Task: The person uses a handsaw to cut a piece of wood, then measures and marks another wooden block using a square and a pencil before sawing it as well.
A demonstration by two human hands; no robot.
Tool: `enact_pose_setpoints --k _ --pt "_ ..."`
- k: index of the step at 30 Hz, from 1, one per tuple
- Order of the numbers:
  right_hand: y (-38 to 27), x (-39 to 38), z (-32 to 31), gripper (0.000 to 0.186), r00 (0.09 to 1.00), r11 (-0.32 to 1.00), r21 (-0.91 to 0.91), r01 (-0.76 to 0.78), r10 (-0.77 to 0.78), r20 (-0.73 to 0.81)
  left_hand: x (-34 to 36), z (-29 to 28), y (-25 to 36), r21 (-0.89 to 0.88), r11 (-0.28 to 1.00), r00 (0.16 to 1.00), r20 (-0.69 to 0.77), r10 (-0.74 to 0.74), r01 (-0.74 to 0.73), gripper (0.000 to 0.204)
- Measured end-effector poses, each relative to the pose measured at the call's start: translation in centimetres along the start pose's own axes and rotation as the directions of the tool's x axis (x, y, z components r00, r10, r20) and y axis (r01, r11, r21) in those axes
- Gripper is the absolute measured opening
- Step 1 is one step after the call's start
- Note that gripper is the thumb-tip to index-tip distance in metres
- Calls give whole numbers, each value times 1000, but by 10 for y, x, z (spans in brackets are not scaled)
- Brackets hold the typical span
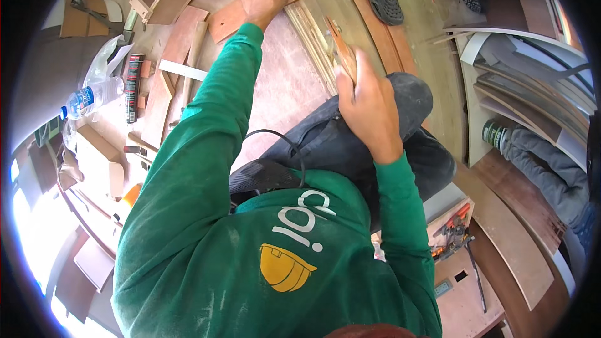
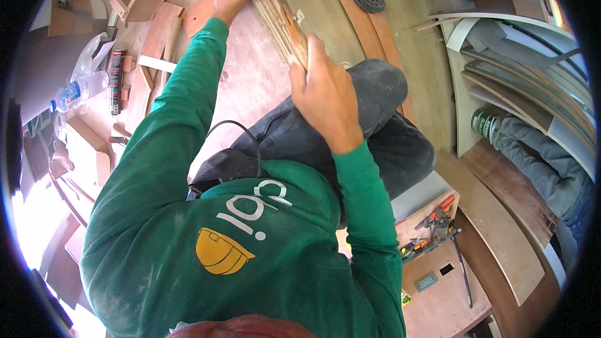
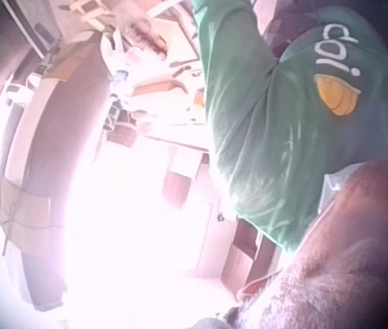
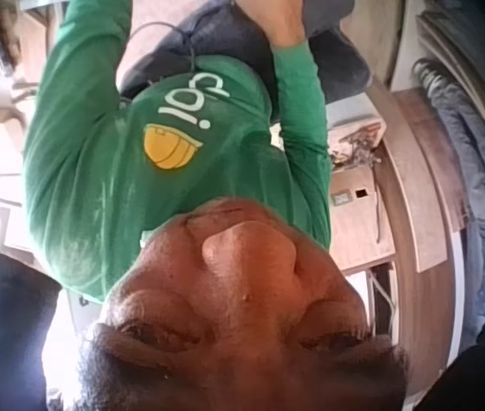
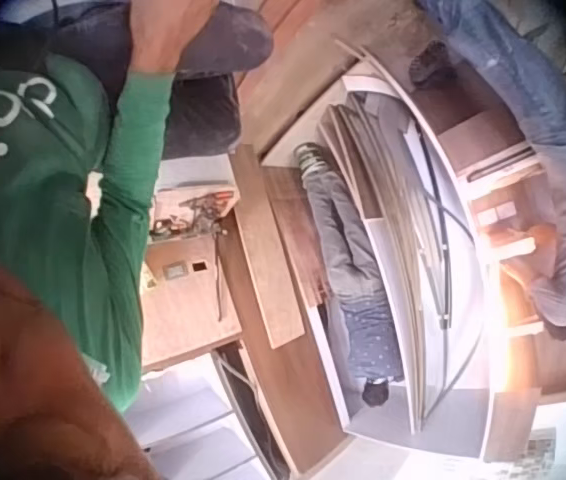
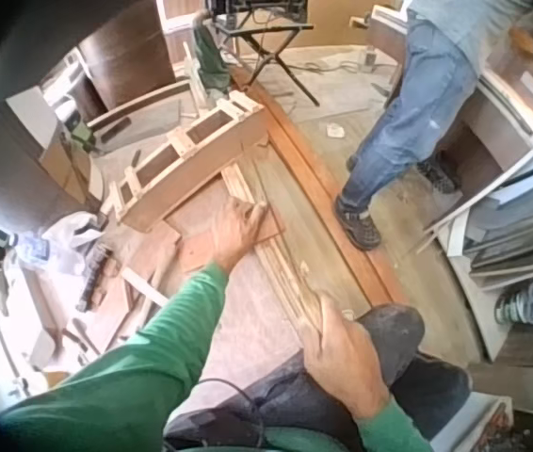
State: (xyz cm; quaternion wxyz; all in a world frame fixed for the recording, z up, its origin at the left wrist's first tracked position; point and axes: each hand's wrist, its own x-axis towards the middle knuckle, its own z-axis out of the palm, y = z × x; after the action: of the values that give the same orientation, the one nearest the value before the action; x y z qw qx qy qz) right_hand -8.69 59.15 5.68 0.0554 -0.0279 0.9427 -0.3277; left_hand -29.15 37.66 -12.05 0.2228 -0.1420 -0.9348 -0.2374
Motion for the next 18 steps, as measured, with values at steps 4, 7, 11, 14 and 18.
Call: enact_pose_setpoints --k 4,7,11,14,18 --pt "-14 -76 -47 51 989 994 48 -103 97 113 -5 -2 -4 -121 977 984 -17 -179 175 24" --pt "-19 -133 -76 53 983 990 -26 -139 142 116 -5 -3 4 -130 967 970 -76 -230 219 25" --pt "-16 -108 -64 51 992 996 6 -90 89 92 -6 -1 -3 -40 991 987 -89 -131 128 24" --pt "-1 -38 -20 47 999 1000 21 -18 17 51 -6 8 -11 48 999 995 -99 15 -10 22" --pt "-3 -9 -5 44 999 999 4 -41 41 31 -4 8 -6 -8 998 998 9 -64 64 24"
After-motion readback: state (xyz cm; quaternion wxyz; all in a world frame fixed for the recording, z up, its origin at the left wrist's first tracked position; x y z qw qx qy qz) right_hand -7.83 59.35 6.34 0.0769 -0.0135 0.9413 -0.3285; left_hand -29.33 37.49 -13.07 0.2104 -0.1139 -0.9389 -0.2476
